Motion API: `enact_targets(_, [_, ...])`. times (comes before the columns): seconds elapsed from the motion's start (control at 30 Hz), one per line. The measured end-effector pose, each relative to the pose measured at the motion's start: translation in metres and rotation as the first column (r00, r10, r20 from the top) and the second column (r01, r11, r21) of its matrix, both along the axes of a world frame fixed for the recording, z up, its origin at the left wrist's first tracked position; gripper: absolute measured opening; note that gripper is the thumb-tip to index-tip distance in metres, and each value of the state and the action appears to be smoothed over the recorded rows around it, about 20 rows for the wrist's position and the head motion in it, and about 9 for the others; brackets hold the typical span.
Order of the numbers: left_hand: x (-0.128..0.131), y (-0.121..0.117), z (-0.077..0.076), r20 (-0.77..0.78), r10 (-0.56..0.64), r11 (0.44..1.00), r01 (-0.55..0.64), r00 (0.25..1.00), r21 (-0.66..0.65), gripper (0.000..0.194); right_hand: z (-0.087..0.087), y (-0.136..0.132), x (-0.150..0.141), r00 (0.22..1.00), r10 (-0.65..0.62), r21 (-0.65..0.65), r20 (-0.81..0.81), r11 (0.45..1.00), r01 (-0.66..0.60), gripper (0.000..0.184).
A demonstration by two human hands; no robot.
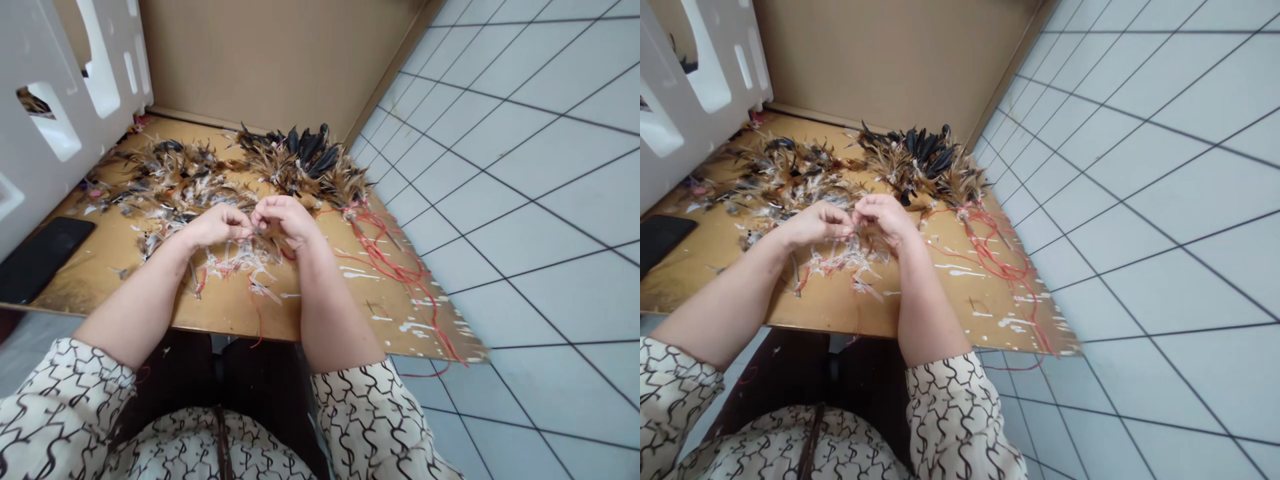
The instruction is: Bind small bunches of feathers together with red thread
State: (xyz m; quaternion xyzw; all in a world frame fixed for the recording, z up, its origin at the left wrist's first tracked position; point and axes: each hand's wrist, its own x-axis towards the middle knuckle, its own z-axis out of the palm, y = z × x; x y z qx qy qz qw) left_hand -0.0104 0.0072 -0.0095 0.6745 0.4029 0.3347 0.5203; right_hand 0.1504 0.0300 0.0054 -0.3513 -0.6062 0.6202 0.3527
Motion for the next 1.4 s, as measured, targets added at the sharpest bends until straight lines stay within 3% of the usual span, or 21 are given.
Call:
enact_targets(0.1, [0.002, 0.000, -0.001, 0.275, 0.109, 0.988, -0.073, 0.955, -0.135, 0.011, -0.006, 0.004, -0.002, 0.980, -0.055, -0.142, -0.191, 0.989, 0.028, 0.009])
enact_targets(0.2, [0.004, 0.003, -0.002, 0.452, 0.274, 0.946, -0.153, 0.849, -0.286, 0.012, -0.015, 0.005, -0.015, 0.936, -0.133, -0.279, -0.325, 0.960, 0.040, 0.017])
enact_targets(0.33, [0.006, 0.008, -0.003, 0.485, 0.476, 0.849, -0.241, 0.733, -0.470, 0.015, -0.027, 0.003, -0.033, 0.879, -0.221, -0.328, -0.423, 0.941, 0.079, 0.015])
enact_targets(0.43, [0.009, 0.010, -0.004, 0.440, 0.558, 0.790, -0.288, 0.704, -0.541, 0.020, -0.031, -0.002, -0.040, 0.869, -0.282, -0.254, -0.407, 0.949, 0.188, 0.013])
enact_targets(0.57, [0.014, 0.009, -0.004, 0.381, 0.572, 0.771, -0.318, 0.727, -0.551, 0.023, -0.029, -0.014, -0.045, 0.886, -0.363, 0.044, -0.287, 0.919, 0.391, 0.016])
enact_targets(0.63, [0.014, 0.008, -0.003, 0.373, 0.563, 0.780, -0.323, 0.738, -0.537, 0.023, -0.026, -0.017, -0.044, 0.903, -0.372, 0.210, -0.216, 0.885, 0.415, 0.016])
enact_targets(0.7, [0.013, 0.008, -0.001, 0.368, 0.560, 0.780, -0.322, 0.743, -0.536, 0.023, -0.023, -0.016, -0.041, 0.917, -0.364, 0.292, -0.165, 0.870, 0.398, 0.014])
enact_targets(0.97, [0.007, 0.007, 0.001, 0.318, 0.480, 0.804, -0.265, 0.817, -0.531, 0.015, -0.018, 0.000, -0.023, 0.948, -0.297, 0.200, -0.115, 0.928, 0.315, 0.014])
enact_targets(1.17, [0.005, 0.005, 0.004, 0.302, 0.460, 0.834, -0.289, 0.835, -0.471, 0.016, -0.017, -0.003, -0.023, 0.955, -0.284, 0.260, -0.089, 0.918, 0.298, 0.007])
enact_targets(1.4, [0.004, 0.006, -0.001, 0.329, 0.426, 0.879, -0.298, 0.843, -0.373, 0.017, -0.016, -0.006, -0.025, 0.959, -0.284, 0.399, -0.014, 0.878, 0.266, 0.016])
